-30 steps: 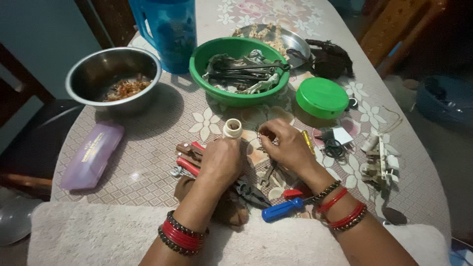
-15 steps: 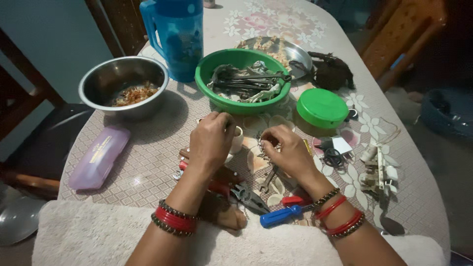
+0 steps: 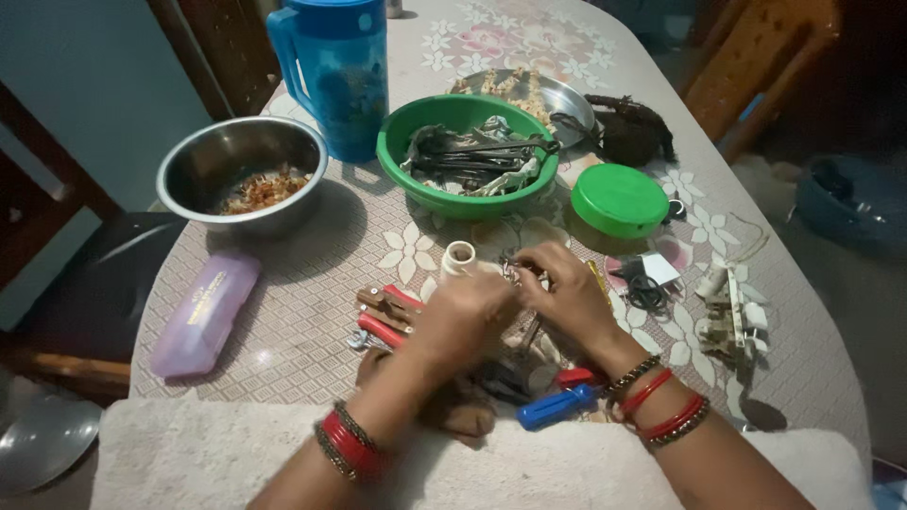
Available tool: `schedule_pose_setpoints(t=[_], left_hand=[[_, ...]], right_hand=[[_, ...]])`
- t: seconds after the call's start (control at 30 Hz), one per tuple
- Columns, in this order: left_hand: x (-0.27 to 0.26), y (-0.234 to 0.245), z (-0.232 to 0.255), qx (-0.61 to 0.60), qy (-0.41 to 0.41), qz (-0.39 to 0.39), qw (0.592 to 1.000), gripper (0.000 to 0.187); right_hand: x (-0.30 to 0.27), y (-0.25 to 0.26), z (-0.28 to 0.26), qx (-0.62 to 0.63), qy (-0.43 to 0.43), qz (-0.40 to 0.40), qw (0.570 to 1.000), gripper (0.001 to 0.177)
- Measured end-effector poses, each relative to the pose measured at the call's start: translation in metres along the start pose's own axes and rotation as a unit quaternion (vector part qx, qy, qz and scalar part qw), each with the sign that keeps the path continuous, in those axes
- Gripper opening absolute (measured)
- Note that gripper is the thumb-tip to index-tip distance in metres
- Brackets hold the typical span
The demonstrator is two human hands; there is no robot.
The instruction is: The person repeatedly picks up small metal pieces from a table and inserts them into a white cylindrical container. They handle the pieces one at a time, occasionally adjusting the container's position. The table also holds tools, a green bowl, and a metal bowl with food remnants.
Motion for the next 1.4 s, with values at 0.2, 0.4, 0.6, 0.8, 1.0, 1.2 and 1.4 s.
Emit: schedule_pose_setpoints(t=[0.2,0.4,0.6,0.8,1.0,1.2,1.4], left_hand=[[-0.006,-0.013,0.065,-0.043,-0.141,-0.024,0.989,0.019],[-0.021,0.027,-0.050,-0.340,0.200,0.350,0.849,0.022],[-0.059,0.029,-0.169,-0.525,0.318,0.450,0.649,0.024],[-0.071,0.014,-0.198,-0.611,0.344,0.377,0.605,0.023],[-0.080,0.008,-0.200,-0.577,0.378,0.340,0.639,0.021],[-0.072,0.010,-0.187,-0.530,0.355,0.263,0.724,0.021],[-0.064,0.041,-0.148,-0.176,0.372,0.197,0.890,0.022]], right_hand=[[-0.012,0.007,-0.009,0.000,-0.036,0.013,0.999,0.027],[-0.008,0.006,-0.029,0.014,-0.023,0.016,0.999,0.025],[0.008,0.009,-0.037,0.025,0.004,0.042,0.999,0.022],[0.049,0.002,-0.050,-0.015,0.088,0.027,0.996,0.023],[0.061,-0.018,-0.047,0.001,0.056,-0.036,0.998,0.024],[0.046,0.013,0.003,0.035,-0.053,-0.035,0.997,0.026],[0.022,0.017,0.059,-0.003,-0.211,-0.116,0.971,0.025]])
Point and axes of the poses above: each hand's wrist, its own x-axis towards the middle knuckle, its own y-axis out of the back of the hand, z = x × y, the point moved 7 cm from there along x, towards the middle knuckle, and after that the axes turned 8 degrees about -z, right-handed, at the moved point
